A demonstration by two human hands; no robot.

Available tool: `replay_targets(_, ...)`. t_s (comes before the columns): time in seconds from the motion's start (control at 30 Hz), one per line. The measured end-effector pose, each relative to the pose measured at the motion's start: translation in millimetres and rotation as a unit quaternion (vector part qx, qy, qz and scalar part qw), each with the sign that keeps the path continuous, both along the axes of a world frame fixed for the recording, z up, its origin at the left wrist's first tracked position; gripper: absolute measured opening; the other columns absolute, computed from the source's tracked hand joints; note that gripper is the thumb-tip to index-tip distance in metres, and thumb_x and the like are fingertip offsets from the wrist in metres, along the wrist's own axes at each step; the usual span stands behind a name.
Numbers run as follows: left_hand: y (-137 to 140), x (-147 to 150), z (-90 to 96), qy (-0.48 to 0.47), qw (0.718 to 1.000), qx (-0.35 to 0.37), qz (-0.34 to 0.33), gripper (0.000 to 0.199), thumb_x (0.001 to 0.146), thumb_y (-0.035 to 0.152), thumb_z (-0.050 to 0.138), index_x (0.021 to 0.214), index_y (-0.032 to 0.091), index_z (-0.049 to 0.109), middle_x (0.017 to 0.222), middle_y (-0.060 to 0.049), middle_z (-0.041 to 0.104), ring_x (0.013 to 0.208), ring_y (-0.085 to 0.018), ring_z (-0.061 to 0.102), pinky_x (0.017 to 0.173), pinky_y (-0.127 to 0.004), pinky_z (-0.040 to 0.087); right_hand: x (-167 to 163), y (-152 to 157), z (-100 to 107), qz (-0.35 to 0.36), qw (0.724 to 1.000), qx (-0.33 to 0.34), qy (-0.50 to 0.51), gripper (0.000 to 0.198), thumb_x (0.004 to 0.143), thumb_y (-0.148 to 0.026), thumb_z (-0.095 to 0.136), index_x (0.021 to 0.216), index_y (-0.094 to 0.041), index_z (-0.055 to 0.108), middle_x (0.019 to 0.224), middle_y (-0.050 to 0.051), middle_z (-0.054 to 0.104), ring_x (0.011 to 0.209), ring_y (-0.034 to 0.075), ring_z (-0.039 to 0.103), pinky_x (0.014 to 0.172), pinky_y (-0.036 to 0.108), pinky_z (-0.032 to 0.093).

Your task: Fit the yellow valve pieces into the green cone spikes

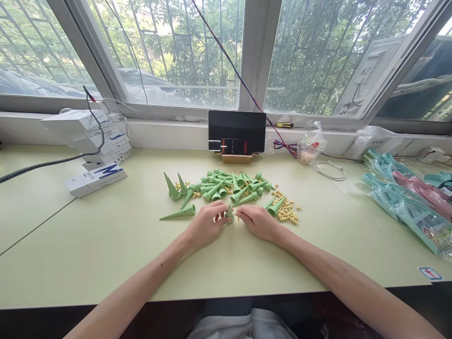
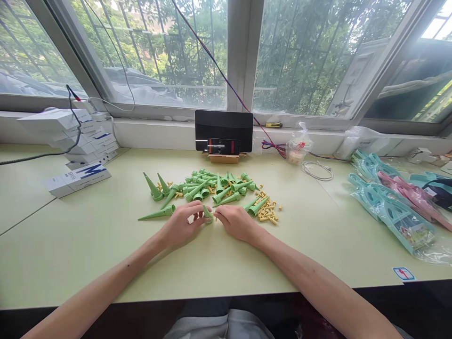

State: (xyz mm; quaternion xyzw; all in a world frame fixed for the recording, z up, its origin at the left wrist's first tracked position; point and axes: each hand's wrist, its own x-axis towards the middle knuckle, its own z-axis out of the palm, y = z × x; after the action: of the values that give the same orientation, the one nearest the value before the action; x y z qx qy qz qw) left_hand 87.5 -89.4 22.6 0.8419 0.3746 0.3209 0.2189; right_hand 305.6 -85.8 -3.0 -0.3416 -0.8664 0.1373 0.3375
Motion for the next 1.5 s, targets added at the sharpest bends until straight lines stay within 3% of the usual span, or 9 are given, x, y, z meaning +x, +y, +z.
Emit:
replay_targets(0.2,2.2,0.7,-0.7,-0.01,1.0,-0.009,0.018,0.005,0.088,0.018,0.063,0.087,0.019,0.067,0.081,0.0,0.06,0.067,-0.012,0.054,0.057,-0.022,0.043,-0.6,-0.8,0.4,-0.011,0.999,-0.004,0.033,0.016,0.103,-0.024,0.048,0.098,-0.02,0.063,0.094,0.006,0.07,0.082,0.018,0.065,0.074,0.029,0.048)
replay_targets(0.47,5.6,0.3,-0.3,-0.055,0.996,-0.034,0.055,0.007,0.089,0.023,0.063,0.083,0.018,0.066,0.084,-0.002,0.063,0.07,-0.013,0.057,0.064,-0.026,0.049,-0.3,-1.9,1.8,-0.027,0.998,-0.005,0.05,0.018,0.097,-0.032,0.061,0.11,-0.019,0.06,0.092,0.005,0.068,0.063,0.014,0.058,0.063,0.027,0.047)
replay_targets(1.07,0.9,0.9,-2.9,-0.049,0.998,0.0,0.027,0.016,0.092,0.023,0.058,0.077,0.019,0.057,0.078,0.0,0.055,0.068,-0.013,0.052,0.06,-0.024,0.043,0.3,-0.6,-1.3,-0.012,0.998,0.023,0.049,0.01,0.098,-0.026,0.057,0.099,-0.018,0.063,0.084,0.006,0.068,0.071,0.018,0.061,0.067,0.029,0.049)
replay_targets(1.5,-2.0,1.6,-0.7,-0.017,0.999,0.033,0.012,0.009,0.092,0.019,0.059,0.088,0.02,0.067,0.084,-0.001,0.062,0.064,-0.011,0.048,0.057,-0.023,0.039,1.1,-1.1,-1.5,-0.013,1.0,0.006,0.016,0.023,0.103,-0.027,0.046,0.086,-0.019,0.059,0.078,0.004,0.064,0.068,0.016,0.057,0.064,0.027,0.044)
